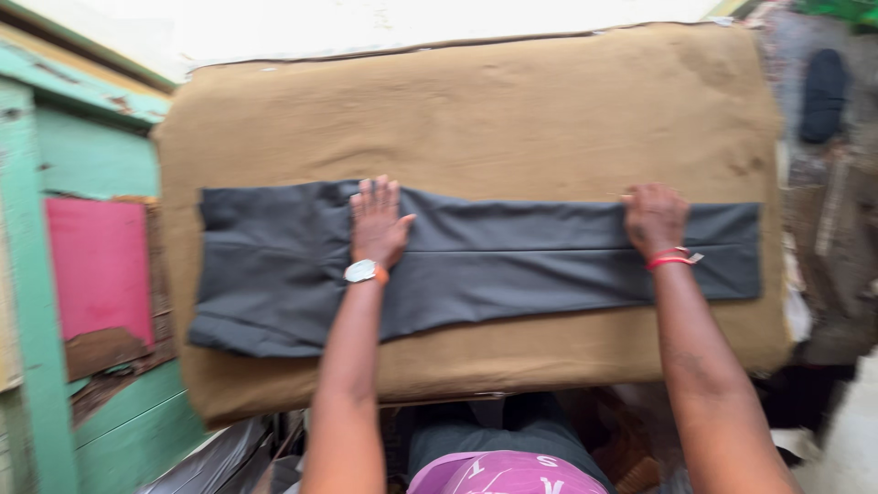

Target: The person irons a pair of dark grey trousers laid out on a wooden table. They use a heavy, vintage-style iron to press the fabric, moving it back and forth along the legs and waistband. The person also folds and adjusts the trousers with their hands between ironing passes.

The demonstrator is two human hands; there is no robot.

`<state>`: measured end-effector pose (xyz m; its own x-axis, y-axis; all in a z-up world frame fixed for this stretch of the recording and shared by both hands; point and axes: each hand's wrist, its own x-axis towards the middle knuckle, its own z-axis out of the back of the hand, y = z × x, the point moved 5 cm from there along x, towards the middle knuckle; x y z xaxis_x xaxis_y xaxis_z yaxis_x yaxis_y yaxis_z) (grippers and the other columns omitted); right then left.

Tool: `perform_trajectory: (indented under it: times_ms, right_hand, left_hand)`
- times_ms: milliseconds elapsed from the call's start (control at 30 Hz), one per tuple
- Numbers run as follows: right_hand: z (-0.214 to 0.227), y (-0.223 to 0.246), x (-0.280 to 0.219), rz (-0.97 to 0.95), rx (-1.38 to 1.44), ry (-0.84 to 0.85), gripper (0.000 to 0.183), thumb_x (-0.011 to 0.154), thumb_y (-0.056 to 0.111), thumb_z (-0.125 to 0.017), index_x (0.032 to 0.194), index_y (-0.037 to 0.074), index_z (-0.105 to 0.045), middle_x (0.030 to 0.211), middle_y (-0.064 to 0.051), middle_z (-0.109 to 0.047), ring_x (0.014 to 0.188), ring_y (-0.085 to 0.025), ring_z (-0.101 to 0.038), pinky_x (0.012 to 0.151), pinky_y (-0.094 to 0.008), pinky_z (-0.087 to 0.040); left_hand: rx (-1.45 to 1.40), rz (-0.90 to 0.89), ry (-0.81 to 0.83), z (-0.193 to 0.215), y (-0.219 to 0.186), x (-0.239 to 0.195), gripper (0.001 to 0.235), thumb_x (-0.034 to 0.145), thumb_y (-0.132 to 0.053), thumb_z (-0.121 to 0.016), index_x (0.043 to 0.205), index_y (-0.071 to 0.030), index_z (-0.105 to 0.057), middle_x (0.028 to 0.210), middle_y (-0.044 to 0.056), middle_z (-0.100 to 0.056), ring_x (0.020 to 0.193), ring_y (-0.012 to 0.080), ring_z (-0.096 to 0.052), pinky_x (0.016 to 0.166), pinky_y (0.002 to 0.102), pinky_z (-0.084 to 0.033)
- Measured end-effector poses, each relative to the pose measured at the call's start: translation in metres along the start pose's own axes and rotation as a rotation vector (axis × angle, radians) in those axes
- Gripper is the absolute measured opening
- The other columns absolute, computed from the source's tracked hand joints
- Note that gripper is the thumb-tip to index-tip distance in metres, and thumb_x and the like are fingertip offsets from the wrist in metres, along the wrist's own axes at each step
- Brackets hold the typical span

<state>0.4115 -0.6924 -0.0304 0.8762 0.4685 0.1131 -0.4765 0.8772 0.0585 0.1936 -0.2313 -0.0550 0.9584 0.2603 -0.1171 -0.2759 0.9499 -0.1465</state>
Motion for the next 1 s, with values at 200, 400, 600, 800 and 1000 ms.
perform_trajectory:
  times_ms: [200,400,600,800,1000]
  right_hand:
    - [0.029,-0.176,-0.079,-0.38,-0.048,-0.052,0.038,0.105,0.039,-0.069,0.123,0.006,-0.066,0.122,-0.019,-0.064,0.113,-0.043,-0.059,0.091,-0.055,-0.046]
    - [0.009,-0.218,-0.106,-0.637,0.135,0.011,0.052,0.098,0.051,-0.072,0.106,0.0,-0.068,0.106,-0.024,-0.068,0.101,-0.045,-0.065,0.084,-0.055,-0.051]
    - [0.004,-0.202,-0.1,-0.569,-0.061,0.126,0.043,0.116,0.041,-0.052,0.102,0.002,-0.065,0.096,-0.029,-0.071,0.088,-0.051,-0.068,0.073,-0.06,-0.051]
    - [0.025,-0.199,-0.146,-0.536,-0.173,0.219,0.036,0.117,0.038,-0.048,0.107,0.005,-0.057,0.082,-0.025,-0.071,0.072,-0.049,-0.069,0.064,-0.06,-0.051]
    - [0.02,-0.201,-0.152,-0.537,-0.186,0.177,0.036,0.12,0.037,-0.048,0.106,0.006,-0.055,0.087,-0.024,-0.071,0.078,-0.048,-0.069,0.066,-0.06,-0.051]
  left_hand:
    - [-0.013,0.035,0.042,-0.005,-0.016,-0.014,0.076,0.099,-0.049,-0.051,0.162,-0.011,-0.033,0.17,0.015,-0.025,0.156,0.0436,-0.016,0.125,0.058,-0.012]
    - [-0.037,0.012,-0.058,-0.002,-0.024,-0.017,0.075,0.098,-0.044,-0.056,0.16,-0.008,-0.038,0.168,0.017,-0.028,0.154,0.0453,-0.019,0.123,0.061,-0.012]
    - [-0.116,0.033,-0.023,0.014,-0.056,-0.011,0.054,0.078,-0.024,-0.062,0.131,-0.013,-0.057,0.147,0.017,-0.043,0.146,0.0389,-0.035,0.125,0.061,-0.019]
    - [-0.191,-0.282,-0.027,0.014,-0.121,-0.156,0.054,0.074,-0.018,-0.065,0.127,-0.016,-0.06,0.147,0.019,-0.045,0.148,0.0391,-0.032,0.122,0.062,-0.02]
    - [-0.181,-0.078,0.5,0.037,-0.064,-0.234,0.047,0.088,-0.04,-0.064,0.127,-0.013,-0.061,0.129,0.013,-0.056,0.125,0.0315,-0.053,0.098,0.048,-0.044]
